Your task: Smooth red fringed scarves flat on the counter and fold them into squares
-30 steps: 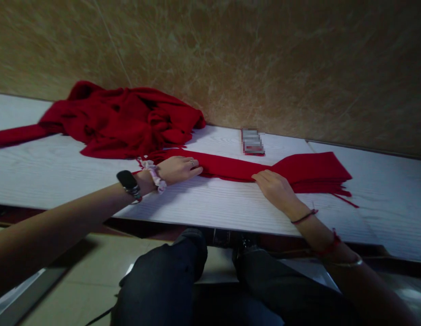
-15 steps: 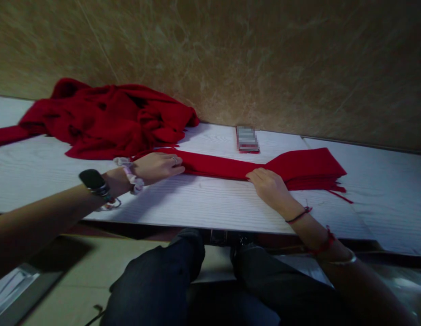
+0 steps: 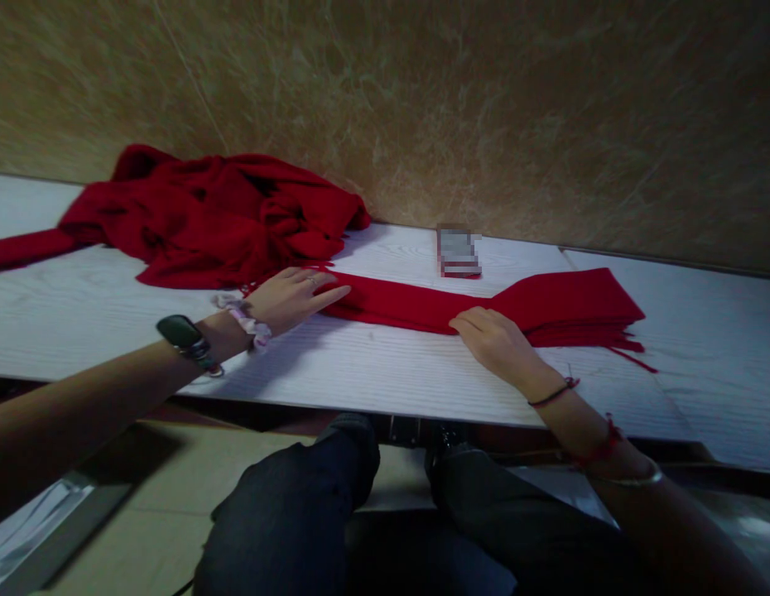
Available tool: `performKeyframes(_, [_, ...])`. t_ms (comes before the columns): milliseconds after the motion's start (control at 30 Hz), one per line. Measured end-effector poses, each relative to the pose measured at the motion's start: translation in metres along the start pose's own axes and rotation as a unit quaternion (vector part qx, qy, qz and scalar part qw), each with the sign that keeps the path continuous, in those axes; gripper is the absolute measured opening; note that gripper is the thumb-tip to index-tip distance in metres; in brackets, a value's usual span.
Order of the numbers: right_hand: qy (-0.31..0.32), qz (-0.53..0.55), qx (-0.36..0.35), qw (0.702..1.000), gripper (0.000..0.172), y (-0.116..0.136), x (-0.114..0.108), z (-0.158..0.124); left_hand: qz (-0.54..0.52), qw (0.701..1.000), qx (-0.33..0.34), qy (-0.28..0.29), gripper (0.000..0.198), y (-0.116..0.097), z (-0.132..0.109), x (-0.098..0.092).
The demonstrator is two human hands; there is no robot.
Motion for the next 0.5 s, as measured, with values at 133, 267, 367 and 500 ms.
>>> performKeyframes(133, [-0.001,0.025,0.004,1.0,0.024,-0.002,0.003,0.0,0.009,0.999,-0.008,0.036,0.029,0.009,0.006,0.015])
performKeyframes(267, [0.005,0.027,0.023,0.999,0.022,-0.007,0.006,0.001,-0.007,1.0,-0.004,0.005,0.028,0.016,0.009,0.017])
performKeyframes(367, [0.014,0.027,0.038,0.999,0.022,-0.011,0.009,0.001,-0.039,0.999,0.022,0.008,0.028,0.017,0.005,0.017])
performKeyframes(500, [0.012,0.032,0.042,0.999,0.021,-0.012,0.007,0.0,-0.024,0.999,0.006,0.037,0.029,0.027,-0.009,0.017])
Point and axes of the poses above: each hand's wrist, its own z-axis towards the middle knuckle, its own x-axis out of the palm, y = z × x, the point moved 10 cm from there along z, towards the middle knuckle, and after that the axes turned 5 degrees about y, right-handed, at the moved point
